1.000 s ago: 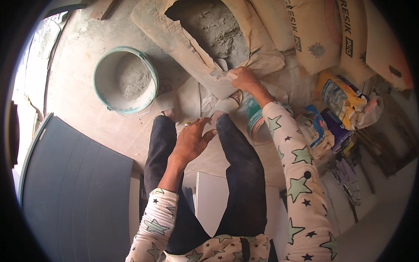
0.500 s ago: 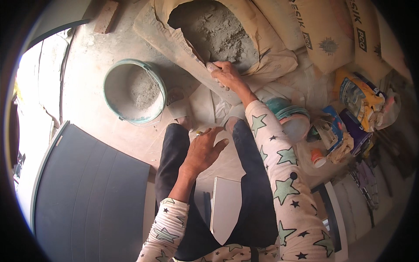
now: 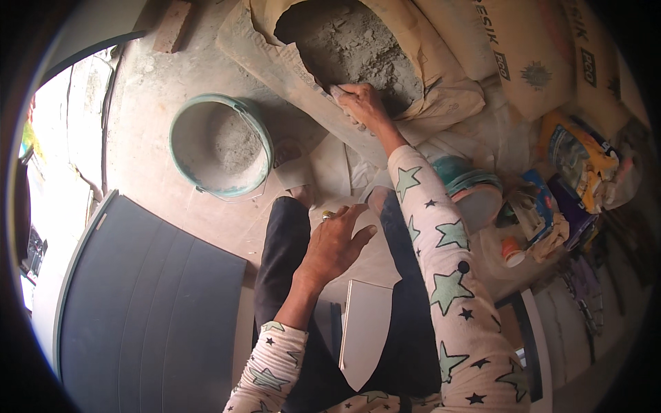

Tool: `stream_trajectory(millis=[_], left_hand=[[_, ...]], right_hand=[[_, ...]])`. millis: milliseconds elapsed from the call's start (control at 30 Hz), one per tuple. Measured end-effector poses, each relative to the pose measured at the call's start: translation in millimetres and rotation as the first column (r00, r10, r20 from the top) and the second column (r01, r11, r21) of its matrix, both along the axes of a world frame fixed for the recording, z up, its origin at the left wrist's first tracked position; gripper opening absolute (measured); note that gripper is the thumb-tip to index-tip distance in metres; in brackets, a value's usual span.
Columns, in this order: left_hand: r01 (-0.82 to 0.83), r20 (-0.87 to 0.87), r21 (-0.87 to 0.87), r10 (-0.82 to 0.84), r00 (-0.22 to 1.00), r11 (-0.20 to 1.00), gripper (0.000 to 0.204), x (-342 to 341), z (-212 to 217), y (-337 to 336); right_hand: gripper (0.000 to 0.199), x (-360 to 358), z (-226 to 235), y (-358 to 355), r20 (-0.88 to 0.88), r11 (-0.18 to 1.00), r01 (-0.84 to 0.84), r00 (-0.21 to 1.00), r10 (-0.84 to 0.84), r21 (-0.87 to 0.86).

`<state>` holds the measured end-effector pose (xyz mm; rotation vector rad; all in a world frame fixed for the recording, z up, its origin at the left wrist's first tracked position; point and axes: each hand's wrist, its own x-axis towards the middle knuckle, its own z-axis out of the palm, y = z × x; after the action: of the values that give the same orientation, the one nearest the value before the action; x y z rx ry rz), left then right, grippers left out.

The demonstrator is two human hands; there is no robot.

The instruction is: The person walks from an outdoor construction area into a storage room carrying a bucket. They then use a trowel to scoop cement from a large bag and transfer it into the bucket.

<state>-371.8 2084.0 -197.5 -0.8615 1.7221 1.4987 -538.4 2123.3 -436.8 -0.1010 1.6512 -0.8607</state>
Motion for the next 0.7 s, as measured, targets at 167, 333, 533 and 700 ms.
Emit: stream_trajectory(millis=[167,333,533,700], left_hand=[[0.011,-0.024,-0.016,-0.011,1.000,1.000,0.044,3,-5,-3],[0.002,-0.016,-0.007,-0.002,1.000,1.000,0.044,6,-5,-10],[-0.017,-0.014,-0.014,0.017,1.000,1.000,0.043,10,-11,-11],[-0.034,0.021,0.027,0.033,0.999,0.999,0.044,20,-24,-19]], right_hand=[[0.045,-6,-21,3,0.003,0.998,0.016,1.000,-0.016,-0.061],[0.050,1,-6,7,0.050,0.977,0.081,0.996,-0.072,-0.199],[0.047,-10,-8,25,0.017,0.975,0.131,0.991,-0.130,-0.182],[0.050,-23,5,28,0.029,0.981,0.195,0.980,-0.195,-0.022]])
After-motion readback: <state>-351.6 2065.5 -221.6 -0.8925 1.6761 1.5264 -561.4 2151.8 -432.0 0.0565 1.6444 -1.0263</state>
